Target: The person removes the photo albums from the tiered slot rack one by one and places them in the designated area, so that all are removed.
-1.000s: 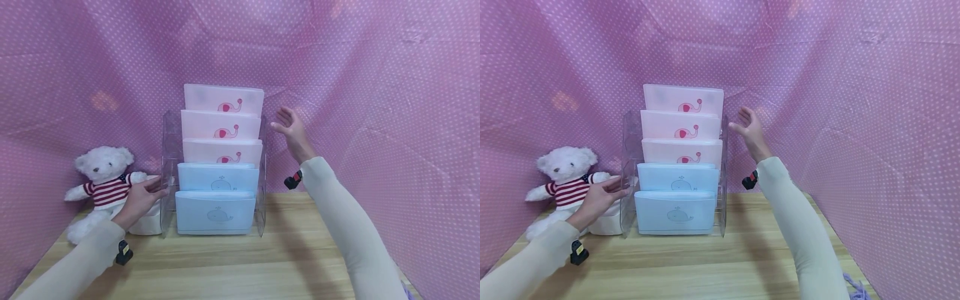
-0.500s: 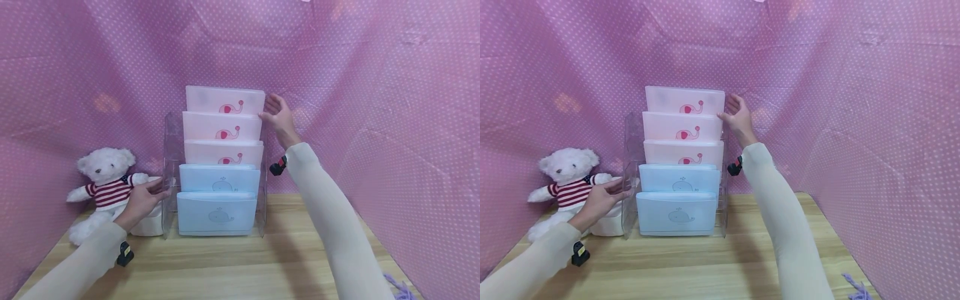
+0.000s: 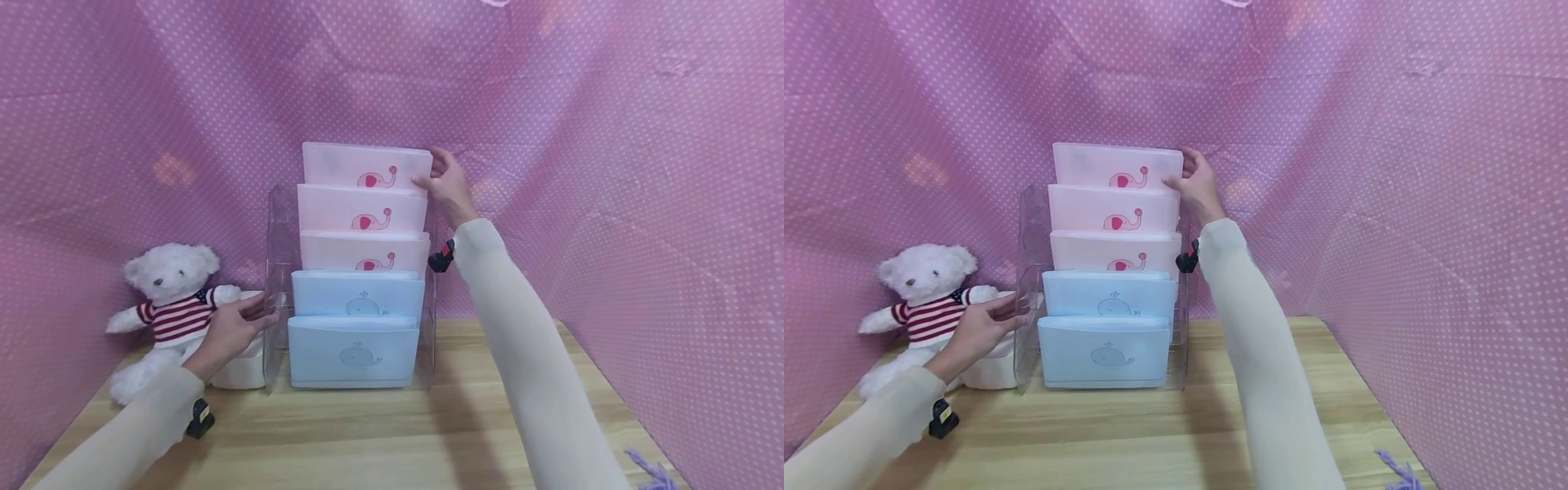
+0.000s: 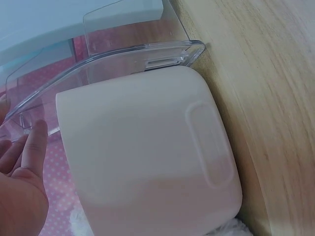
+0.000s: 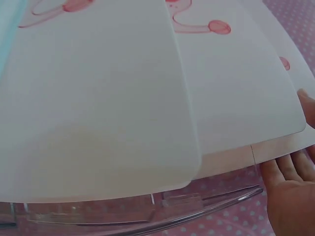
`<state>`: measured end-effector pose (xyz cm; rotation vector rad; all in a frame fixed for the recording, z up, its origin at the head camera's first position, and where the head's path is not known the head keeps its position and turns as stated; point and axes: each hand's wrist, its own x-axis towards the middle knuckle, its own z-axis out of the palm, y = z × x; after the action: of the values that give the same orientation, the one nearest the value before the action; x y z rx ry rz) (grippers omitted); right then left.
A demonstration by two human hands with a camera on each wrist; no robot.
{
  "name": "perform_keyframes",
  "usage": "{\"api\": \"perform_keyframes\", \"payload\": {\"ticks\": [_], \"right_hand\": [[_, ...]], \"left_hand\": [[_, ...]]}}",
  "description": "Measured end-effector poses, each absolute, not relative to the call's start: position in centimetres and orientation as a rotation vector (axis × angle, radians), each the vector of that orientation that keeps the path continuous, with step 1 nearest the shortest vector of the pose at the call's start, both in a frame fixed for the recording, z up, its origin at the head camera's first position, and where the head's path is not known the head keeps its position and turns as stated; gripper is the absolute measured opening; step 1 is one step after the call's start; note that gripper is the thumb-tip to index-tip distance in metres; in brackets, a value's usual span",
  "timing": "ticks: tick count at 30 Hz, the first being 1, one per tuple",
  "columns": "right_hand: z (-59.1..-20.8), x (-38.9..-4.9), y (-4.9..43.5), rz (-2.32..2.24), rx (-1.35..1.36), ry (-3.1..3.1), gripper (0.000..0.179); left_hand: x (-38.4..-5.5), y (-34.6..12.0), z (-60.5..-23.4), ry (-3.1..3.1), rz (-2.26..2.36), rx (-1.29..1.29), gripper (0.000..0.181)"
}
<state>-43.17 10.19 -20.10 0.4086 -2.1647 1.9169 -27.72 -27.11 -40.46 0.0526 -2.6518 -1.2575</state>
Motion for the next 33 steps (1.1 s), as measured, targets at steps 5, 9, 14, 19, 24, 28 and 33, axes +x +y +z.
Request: {"api": "perform_keyframes", "payload": {"ticks": [5,9,14,19,24,28,33], "right_hand": [[-19.6,-43.7,9.5,1.844,0.406,-2.283,0.076],[-19.4,-43.9,8.9,1.723,0.380,-2.371,0.066],[-19.5,-43.9,8.5,1.658,0.363,-2.337,0.053],[-19.7,-44.0,8.2,1.615,0.332,-2.314,0.044],[-19.6,-44.0,8.0,1.635,0.301,-2.271,0.045],[-19.4,-44.0,7.8,1.628,0.269,-2.243,0.046],[-18.9,-43.9,7.8,1.606,0.252,-2.204,0.043]], "left_hand": [[-27.6,-27.1,-40.4,-2.657,-1.253,0.053,0.066],[-27.8,-27.2,-40.4,-2.663,-1.269,0.055,0.067],[-28.1,-27.2,-40.3,-2.668,-1.282,0.061,0.068],[-28.3,-27.3,-40.4,-2.671,-1.270,0.051,0.068],[-28.1,-27.2,-40.3,-2.669,-1.274,0.054,0.068],[-28.1,-27.1,-40.4,-2.669,-1.279,0.056,0.069],[-28.2,-27.1,-40.4,-2.653,-1.275,0.049,0.069]]}}
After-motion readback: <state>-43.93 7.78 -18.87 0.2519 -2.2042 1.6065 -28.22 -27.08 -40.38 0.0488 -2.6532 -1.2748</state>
